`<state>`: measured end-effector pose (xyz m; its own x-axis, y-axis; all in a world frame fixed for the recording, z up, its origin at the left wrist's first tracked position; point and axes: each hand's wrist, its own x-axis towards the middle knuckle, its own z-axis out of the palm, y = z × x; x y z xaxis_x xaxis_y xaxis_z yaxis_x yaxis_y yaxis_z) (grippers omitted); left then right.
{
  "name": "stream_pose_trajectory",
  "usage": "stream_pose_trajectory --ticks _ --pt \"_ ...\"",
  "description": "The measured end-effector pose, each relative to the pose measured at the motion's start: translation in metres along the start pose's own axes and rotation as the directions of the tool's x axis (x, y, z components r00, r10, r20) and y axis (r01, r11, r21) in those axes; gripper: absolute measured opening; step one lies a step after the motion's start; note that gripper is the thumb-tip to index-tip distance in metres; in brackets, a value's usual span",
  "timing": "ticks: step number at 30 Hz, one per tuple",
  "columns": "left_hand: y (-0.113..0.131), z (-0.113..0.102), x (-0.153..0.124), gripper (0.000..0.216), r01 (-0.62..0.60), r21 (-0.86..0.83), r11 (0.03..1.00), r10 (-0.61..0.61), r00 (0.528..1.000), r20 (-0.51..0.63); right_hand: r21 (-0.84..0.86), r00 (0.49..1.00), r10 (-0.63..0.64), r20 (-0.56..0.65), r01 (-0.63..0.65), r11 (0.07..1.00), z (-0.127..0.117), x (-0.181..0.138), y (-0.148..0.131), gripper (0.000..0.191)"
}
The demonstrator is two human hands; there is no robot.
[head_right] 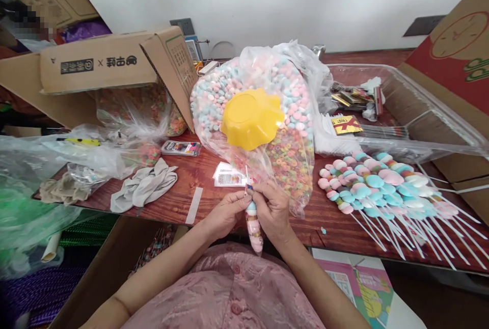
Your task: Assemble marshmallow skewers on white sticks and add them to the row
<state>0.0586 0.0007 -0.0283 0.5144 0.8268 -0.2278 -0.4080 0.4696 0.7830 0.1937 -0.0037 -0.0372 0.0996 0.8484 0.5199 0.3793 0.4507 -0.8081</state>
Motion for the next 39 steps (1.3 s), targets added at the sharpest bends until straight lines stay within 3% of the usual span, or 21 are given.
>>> stream_pose_trajectory --ticks 2,4,6,9,11,13,15,17,19,20,22,23,25,27,28,30,32,34,36,38,39 --pt "0.001 0.000 0.003 0.033 0.041 -0.104 0.994 -0.043 0.999 -0.020 -0.035 0.998 -0.046 -0.034 0.045 0.998 -0.006 0.005 0.002 0.013" --pt "0.006 -0.003 0.005 0.032 0.096 -0.125 0.988 -0.096 0.995 0.006 -0.151 0.968 -0.251 0.026 0.252 0.956 -0.018 0.012 0.006 0.027" --pt "0.013 -0.008 0.005 0.031 0.171 -0.081 0.982 -0.165 0.983 0.074 -0.265 0.847 -0.466 0.255 0.525 0.809 -0.034 0.019 0.008 0.039" --pt "0.023 -0.015 0.004 0.026 0.271 0.087 0.959 -0.283 0.938 0.199 -0.275 0.634 -0.504 0.586 0.741 0.612 -0.054 0.027 0.004 0.041" --pt "0.029 -0.018 0.002 0.025 0.293 0.225 0.929 -0.349 0.896 0.275 -0.233 0.555 -0.489 0.673 0.787 0.572 -0.059 0.027 -0.004 0.038" --pt "0.033 -0.019 0.000 0.028 0.301 0.331 0.894 -0.406 0.856 0.319 -0.207 0.516 -0.505 0.692 0.812 0.546 -0.059 0.025 -0.011 0.031" --pt "0.035 -0.019 -0.002 0.034 0.285 0.480 0.830 -0.467 0.825 0.317 -0.244 0.535 -0.497 0.684 0.809 0.536 -0.054 0.020 -0.014 0.024" --pt "0.036 -0.018 -0.004 0.033 0.124 0.708 0.695 -0.431 0.860 0.273 -0.342 0.632 -0.412 0.657 0.737 0.584 -0.048 0.012 -0.011 0.022" --pt "0.032 -0.016 -0.007 0.027 -0.145 0.882 0.449 -0.253 0.926 0.281 -0.440 0.751 -0.251 0.611 0.585 0.681 -0.043 0.003 -0.005 0.019" --pt "0.029 -0.015 -0.009 0.025 -0.256 0.916 0.308 -0.157 0.936 0.314 -0.459 0.786 -0.162 0.597 0.500 0.734 -0.041 -0.001 -0.003 0.019" --pt "0.022 -0.014 -0.011 0.026 -0.370 0.924 0.101 -0.042 0.926 0.375 -0.473 0.808 -0.009 0.589 0.354 0.807 -0.040 -0.008 0.000 0.020" --pt "0.019 -0.014 -0.011 0.028 -0.376 0.925 0.056 -0.016 0.926 0.377 -0.488 0.821 0.029 0.571 0.311 0.816 -0.040 -0.012 -0.001 0.020" --pt "0.017 -0.016 -0.010 0.030 -0.334 0.938 0.091 0.015 0.942 0.334 -0.537 0.869 0.003 0.496 0.304 0.787 -0.041 -0.019 -0.006 0.017" --pt "0.020 -0.017 -0.011 0.031 -0.209 0.935 0.287 -0.038 0.973 0.229 -0.576 0.898 -0.115 0.424 0.365 0.731 -0.043 -0.027 -0.013 0.024" --pt "0.022 -0.017 -0.011 0.031 -0.096 0.909 0.405 -0.126 0.979 0.160 -0.572 0.891 -0.174 0.419 0.408 0.711 -0.043 -0.031 -0.016 0.030" --pt "0.028 -0.016 -0.014 0.031 0.170 0.806 0.567 -0.366 0.928 0.062 -0.526 0.860 -0.259 0.440 0.480 0.701 -0.043 -0.040 -0.019 0.031" --pt "0.032 -0.017 -0.017 0.031 0.367 0.709 0.602 -0.553 0.832 0.039 -0.474 0.839 -0.300 0.454 0.513 0.716 -0.040 -0.048 -0.017 0.023" --pt "0.034 -0.018 -0.021 0.032 0.441 0.685 0.580 -0.639 0.768 0.047 -0.443 0.836 -0.310 0.452 0.512 0.736 -0.037 -0.056 -0.011 0.022" --pt "0.033 -0.019 -0.025 0.034 0.388 0.755 0.528 -0.634 0.772 0.047 -0.438 0.850 -0.284 0.443 0.482 0.759 -0.032 -0.063 -0.005 0.025" --pt "0.030 -0.018 -0.030 0.031 0.142 0.886 0.441 -0.481 0.871 0.100 -0.422 0.876 -0.219 0.430 0.409 0.809 -0.027 -0.068 0.000 0.025" --pt "0.028 -0.018 -0.033 0.027 -0.023 0.937 0.349 -0.365 0.917 0.159 -0.405 0.891 -0.172 0.421 0.354 0.843 -0.023 -0.070 0.001 0.024"
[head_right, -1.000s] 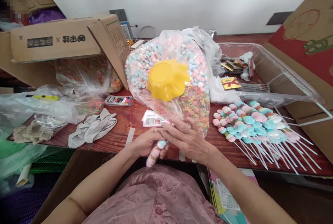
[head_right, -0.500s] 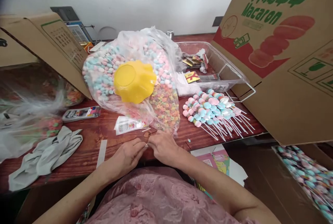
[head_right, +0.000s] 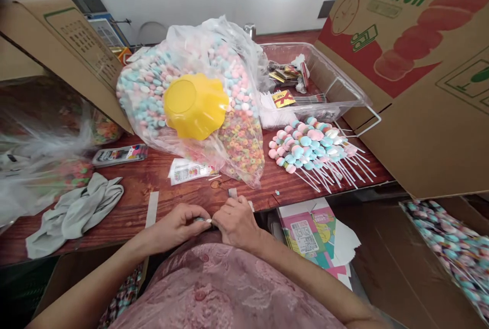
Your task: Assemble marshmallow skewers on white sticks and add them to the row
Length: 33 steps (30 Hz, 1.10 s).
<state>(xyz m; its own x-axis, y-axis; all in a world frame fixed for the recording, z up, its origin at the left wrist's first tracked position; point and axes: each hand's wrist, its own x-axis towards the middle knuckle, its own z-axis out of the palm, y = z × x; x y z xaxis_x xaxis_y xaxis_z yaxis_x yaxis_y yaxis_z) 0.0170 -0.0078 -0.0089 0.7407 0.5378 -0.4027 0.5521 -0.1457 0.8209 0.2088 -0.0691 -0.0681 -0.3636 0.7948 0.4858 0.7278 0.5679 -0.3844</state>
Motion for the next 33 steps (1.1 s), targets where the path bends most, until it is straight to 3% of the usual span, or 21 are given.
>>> stream_pose_trajectory --ticks 2,4,7,11,13,17,21,24,29,33 --pt "0.000 0.008 -0.003 0.025 -0.147 0.339 0.929 0.208 0.967 -0.149 0.086 0.996 0.082 0.029 -0.085 0.993 0.004 0.001 -0.003 0.022" --pt "-0.002 0.014 -0.005 0.028 -0.166 0.557 0.814 0.323 0.926 -0.196 0.140 0.989 0.149 0.015 -0.149 0.979 -0.001 0.002 -0.006 0.020" --pt "-0.008 0.016 -0.007 0.030 -0.157 0.599 0.785 0.369 0.896 -0.249 0.102 0.953 0.289 -0.093 -0.280 0.955 -0.027 -0.005 0.002 0.014" --pt "-0.013 0.010 -0.004 0.032 -0.178 0.288 0.941 0.285 0.875 -0.390 -0.188 0.858 0.434 -0.274 -0.490 0.851 -0.069 -0.038 0.037 0.013" --pt "-0.010 0.010 -0.001 0.030 -0.197 0.018 0.980 0.186 0.888 -0.421 -0.274 0.852 0.472 -0.227 -0.521 0.809 -0.077 -0.055 0.053 0.014" --pt "0.002 0.017 0.010 0.026 -0.096 -0.488 0.868 -0.068 0.949 -0.307 -0.384 0.823 0.546 -0.155 -0.560 0.734 -0.067 -0.063 0.064 0.016" --pt "0.009 0.021 0.014 0.031 0.016 -0.649 0.760 -0.200 0.957 -0.211 -0.375 0.824 0.547 -0.148 -0.558 0.740 -0.054 -0.049 0.060 0.018" --pt "0.010 0.018 0.012 0.034 0.027 -0.689 0.725 -0.244 0.945 -0.220 -0.245 0.845 0.514 -0.149 -0.535 0.809 -0.054 -0.038 0.052 0.018" --pt "0.015 0.019 0.017 0.034 0.020 -0.734 0.679 -0.313 0.912 -0.264 0.331 0.806 0.543 -0.234 -0.459 0.825 -0.055 -0.013 0.023 0.008" --pt "0.022 0.026 0.028 0.033 -0.055 -0.751 0.658 -0.287 0.904 -0.317 0.477 0.900 0.365 -0.240 -0.218 0.851 -0.046 0.016 -0.004 0.018"
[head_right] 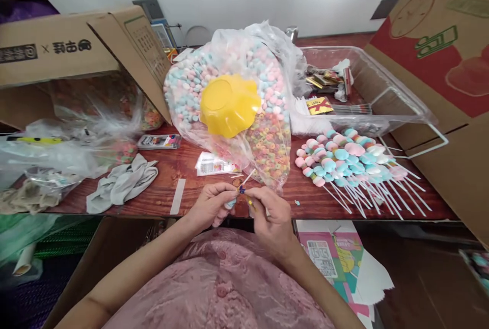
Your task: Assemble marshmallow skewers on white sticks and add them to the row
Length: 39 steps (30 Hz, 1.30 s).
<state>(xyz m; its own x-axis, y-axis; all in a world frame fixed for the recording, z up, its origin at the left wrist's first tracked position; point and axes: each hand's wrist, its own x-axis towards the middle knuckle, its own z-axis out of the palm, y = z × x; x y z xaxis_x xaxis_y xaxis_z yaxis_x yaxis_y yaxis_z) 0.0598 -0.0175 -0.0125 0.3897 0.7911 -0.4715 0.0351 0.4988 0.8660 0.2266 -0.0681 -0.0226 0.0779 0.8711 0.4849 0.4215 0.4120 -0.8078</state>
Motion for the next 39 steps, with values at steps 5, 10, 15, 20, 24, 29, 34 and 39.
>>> stream_pose_trajectory --ticks 5,10,15,20,24,29,34,39 --pt "-0.005 0.005 0.001 0.026 -0.197 0.029 0.980 0.198 0.980 -0.026 0.085 0.998 0.018 0.065 -0.023 0.996 0.020 0.012 -0.002 0.023" --pt "-0.013 -0.005 -0.002 0.021 -0.353 0.106 0.930 0.356 0.934 -0.008 0.212 0.967 0.222 0.127 -0.245 0.946 0.026 0.012 0.009 0.020" --pt "-0.014 -0.012 -0.004 0.018 -0.393 0.105 0.913 0.391 0.919 0.038 0.153 0.938 0.289 0.189 -0.319 0.935 0.031 0.014 0.012 0.022" --pt "-0.017 -0.015 -0.004 0.027 -0.262 -0.043 0.964 0.264 0.962 0.064 -0.017 0.923 0.261 0.284 -0.267 0.964 0.032 0.018 0.009 0.032" --pt "-0.019 -0.018 -0.003 0.028 -0.276 -0.064 0.959 0.279 0.959 0.052 -0.030 0.900 0.250 0.357 -0.256 0.966 0.029 0.024 0.008 0.030" --pt "-0.019 -0.021 -0.003 0.033 -0.172 -0.091 0.981 0.180 0.980 0.084 0.106 0.869 0.264 0.418 -0.335 0.936 0.022 0.028 0.008 0.027" --pt "-0.016 -0.020 -0.005 0.037 -0.012 -0.079 0.997 0.017 0.998 0.068 0.280 0.851 0.323 0.413 -0.456 0.844 0.014 0.023 0.007 0.032" --pt "-0.015 -0.015 -0.005 0.036 -0.034 -0.075 0.997 0.038 0.998 0.042 0.266 0.922 0.302 0.241 -0.362 0.893 0.018 0.010 0.010 0.008"
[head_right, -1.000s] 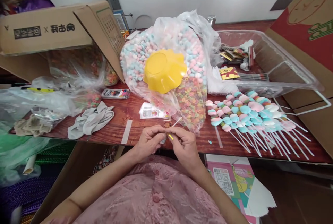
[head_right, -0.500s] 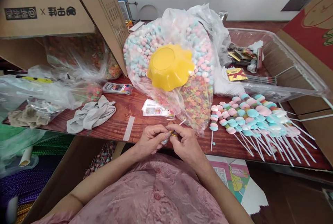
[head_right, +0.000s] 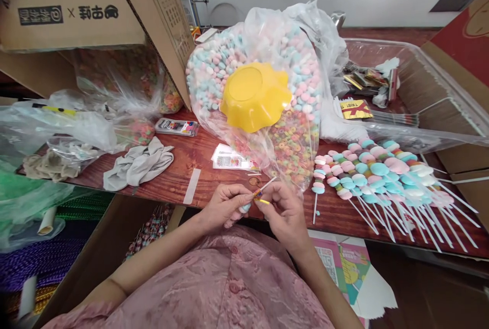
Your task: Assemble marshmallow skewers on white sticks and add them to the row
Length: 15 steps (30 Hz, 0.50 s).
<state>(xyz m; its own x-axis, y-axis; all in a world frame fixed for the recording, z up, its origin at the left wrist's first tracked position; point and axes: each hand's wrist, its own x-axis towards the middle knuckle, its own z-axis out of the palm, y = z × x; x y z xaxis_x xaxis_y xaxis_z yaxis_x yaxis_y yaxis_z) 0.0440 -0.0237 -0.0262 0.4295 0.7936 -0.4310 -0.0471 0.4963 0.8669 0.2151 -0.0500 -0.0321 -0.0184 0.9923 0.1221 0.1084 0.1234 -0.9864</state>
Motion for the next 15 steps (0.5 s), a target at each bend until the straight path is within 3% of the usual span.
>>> stream_pose_trajectory --ticks 3,7,15 --pt "-0.0003 0.0022 0.0012 0.032 -0.087 0.030 0.996 0.088 0.996 -0.010 -0.192 0.997 -0.083 0.002 0.082 0.978 0.0035 -0.0021 0.0074 0.007" --pt "-0.0012 0.0033 -0.0007 0.026 -0.224 0.177 0.958 0.225 0.974 0.014 -0.273 0.991 -0.130 -0.011 0.122 0.954 0.0040 -0.0006 0.0115 0.010" --pt "-0.0057 -0.0022 -0.0024 0.035 -0.218 0.141 0.966 0.205 0.974 0.099 -0.290 0.994 -0.095 -0.056 0.075 0.954 0.0088 0.0034 0.0077 0.011"
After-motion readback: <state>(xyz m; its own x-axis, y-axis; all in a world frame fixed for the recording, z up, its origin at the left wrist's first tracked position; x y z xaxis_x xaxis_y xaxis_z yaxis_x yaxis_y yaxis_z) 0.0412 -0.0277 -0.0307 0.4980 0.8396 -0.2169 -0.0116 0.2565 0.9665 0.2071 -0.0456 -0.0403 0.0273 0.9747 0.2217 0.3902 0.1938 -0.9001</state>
